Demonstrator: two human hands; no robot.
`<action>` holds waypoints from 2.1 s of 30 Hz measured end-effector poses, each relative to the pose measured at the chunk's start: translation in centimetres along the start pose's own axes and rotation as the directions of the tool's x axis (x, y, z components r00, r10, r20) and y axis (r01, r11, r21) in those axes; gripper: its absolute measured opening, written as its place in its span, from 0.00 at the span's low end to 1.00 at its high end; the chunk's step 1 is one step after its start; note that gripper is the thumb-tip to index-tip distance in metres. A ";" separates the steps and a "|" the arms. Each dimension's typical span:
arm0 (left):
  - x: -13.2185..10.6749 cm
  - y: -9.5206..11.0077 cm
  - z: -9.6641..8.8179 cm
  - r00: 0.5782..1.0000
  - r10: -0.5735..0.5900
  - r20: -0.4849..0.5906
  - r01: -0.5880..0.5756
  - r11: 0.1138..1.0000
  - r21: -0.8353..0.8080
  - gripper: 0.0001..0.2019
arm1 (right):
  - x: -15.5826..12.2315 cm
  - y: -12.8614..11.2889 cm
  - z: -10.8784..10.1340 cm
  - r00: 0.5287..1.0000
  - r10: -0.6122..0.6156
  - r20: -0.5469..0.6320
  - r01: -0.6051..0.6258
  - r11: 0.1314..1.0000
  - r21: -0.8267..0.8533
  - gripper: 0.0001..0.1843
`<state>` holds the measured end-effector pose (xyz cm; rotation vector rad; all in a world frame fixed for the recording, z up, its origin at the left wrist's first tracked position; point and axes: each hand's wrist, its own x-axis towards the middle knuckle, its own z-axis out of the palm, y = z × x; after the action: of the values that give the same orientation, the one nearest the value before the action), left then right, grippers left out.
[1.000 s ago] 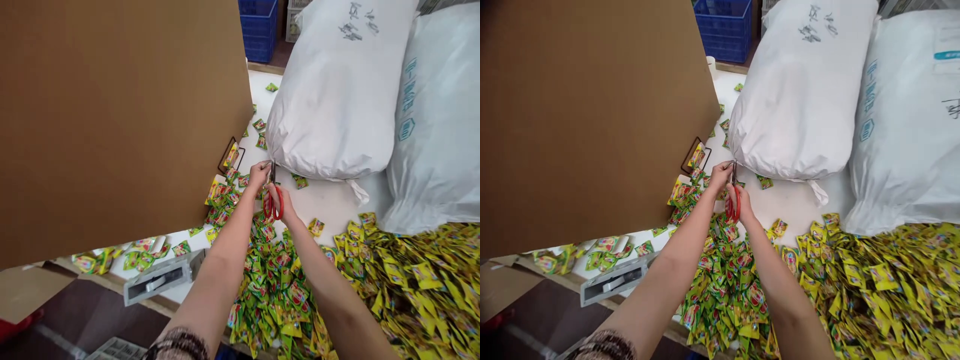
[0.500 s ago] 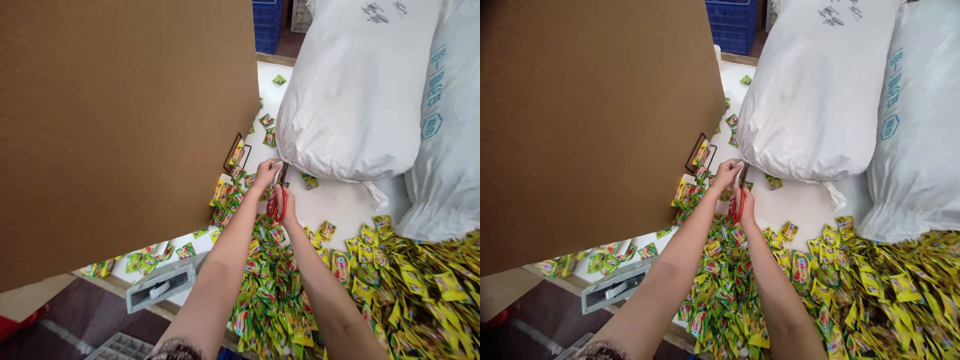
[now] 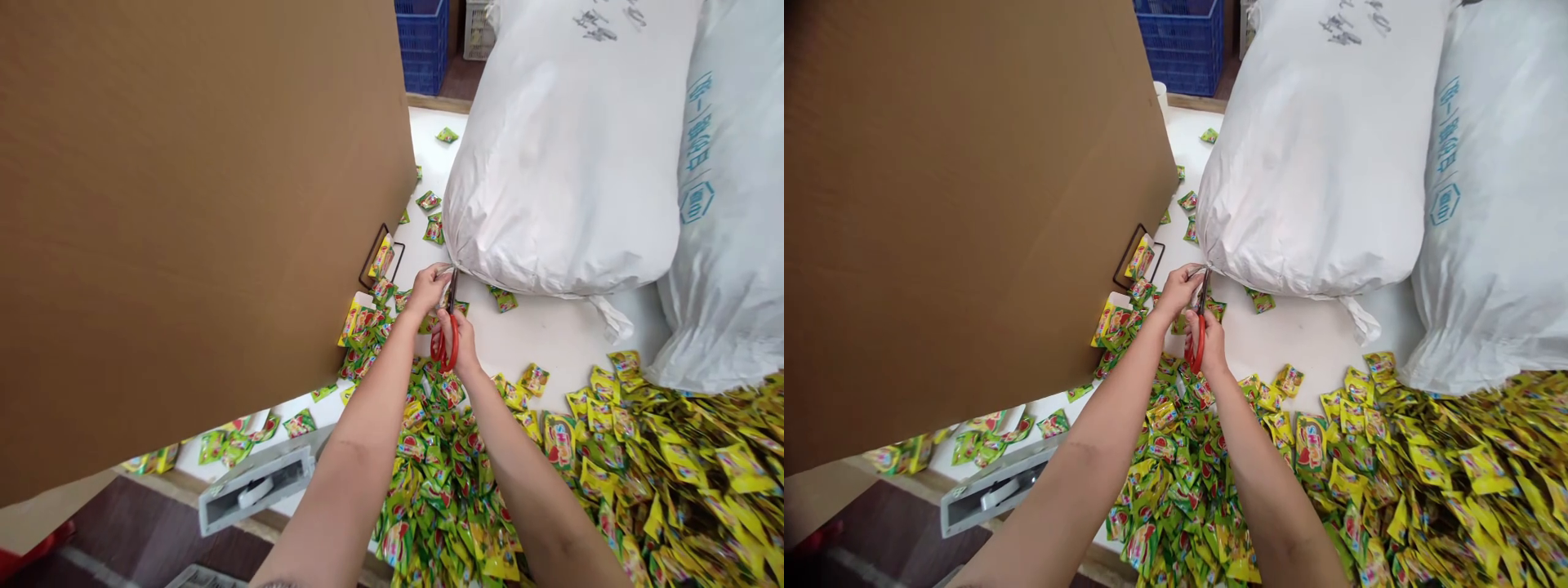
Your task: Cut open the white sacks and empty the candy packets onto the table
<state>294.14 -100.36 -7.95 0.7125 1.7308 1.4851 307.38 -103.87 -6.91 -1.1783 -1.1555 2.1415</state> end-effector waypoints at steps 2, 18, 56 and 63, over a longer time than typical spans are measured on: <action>0.0 0.1 -0.1 1.000 0.003 -0.003 -0.003 1.000 0.026 0.06 | 0.1 0.1 0.6 0.999 -0.038 -0.032 0.038 0.999 0.016 0.23; 0.5 -0.1 -0.3 0.997 0.070 -0.033 -0.062 0.979 0.192 0.14 | 1.5 -2.5 0.1 0.964 -0.196 -0.178 0.105 0.900 -0.422 0.27; -0.2 1.1 1.8 0.988 0.061 -0.143 -0.045 0.993 0.113 0.12 | -9.3 -4.8 -7.0 0.960 0.268 0.082 -0.240 0.937 -0.252 0.21; -0.1 -0.4 3.8 0.946 -0.216 -0.241 0.108 0.913 -0.395 0.10 | -7.0 -5.6 -9.8 0.961 0.252 0.118 -0.187 0.900 -0.395 0.22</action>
<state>297.29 -98.36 -8.51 0.1549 1.5868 1.7949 319.29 -101.06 -1.75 -1.3704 -1.6415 2.2839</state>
